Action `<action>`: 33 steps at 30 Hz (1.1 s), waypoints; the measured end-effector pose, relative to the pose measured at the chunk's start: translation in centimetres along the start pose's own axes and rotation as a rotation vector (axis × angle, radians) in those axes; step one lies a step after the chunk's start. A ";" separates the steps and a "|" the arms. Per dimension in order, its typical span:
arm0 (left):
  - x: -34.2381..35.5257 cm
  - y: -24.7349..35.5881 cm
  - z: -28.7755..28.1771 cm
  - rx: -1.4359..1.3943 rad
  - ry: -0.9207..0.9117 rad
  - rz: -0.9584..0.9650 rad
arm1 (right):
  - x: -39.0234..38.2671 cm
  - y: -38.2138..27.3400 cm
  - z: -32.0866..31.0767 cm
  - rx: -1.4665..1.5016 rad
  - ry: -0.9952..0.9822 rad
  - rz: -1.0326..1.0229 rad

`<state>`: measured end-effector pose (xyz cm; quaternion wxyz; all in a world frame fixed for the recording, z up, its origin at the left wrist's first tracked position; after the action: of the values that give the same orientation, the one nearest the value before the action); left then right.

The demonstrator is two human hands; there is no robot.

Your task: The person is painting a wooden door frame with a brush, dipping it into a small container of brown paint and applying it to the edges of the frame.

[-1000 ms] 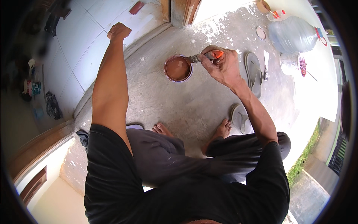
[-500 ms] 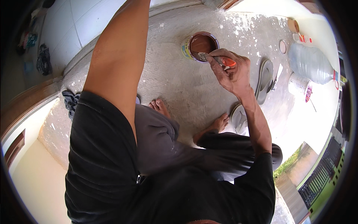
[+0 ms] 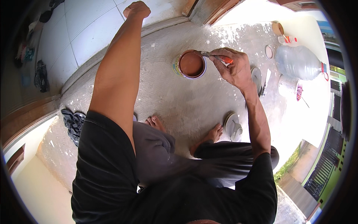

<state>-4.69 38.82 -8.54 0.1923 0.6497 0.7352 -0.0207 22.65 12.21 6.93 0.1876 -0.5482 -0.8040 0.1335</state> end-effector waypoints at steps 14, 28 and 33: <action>-2.6 -0.3 -2.2 0.017 -0.038 -0.050 | -1.6 -1.5 0.4 0.271 0.026 0.019; -1.9 -6.1 -2.5 0.099 0.064 -0.087 | 1.0 11.1 9.6 0.763 0.807 0.766; -2.2 -7.9 -2.6 0.101 0.024 -0.149 | 1.6 11.7 10.7 0.921 0.900 0.816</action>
<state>-12.78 36.27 -7.20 0.1482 0.6022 0.7818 -0.0643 27.11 17.88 -7.28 0.6429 -0.6697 -0.2469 0.2778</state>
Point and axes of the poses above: each hand's wrist, its own x-axis towards the middle knuckle, its own z-axis out of the palm, y = z × x, the point moved 3 cm from there along x, towards the middle knuckle, and after that the axes turned 6 degrees about -x, right-handed, at the moved point
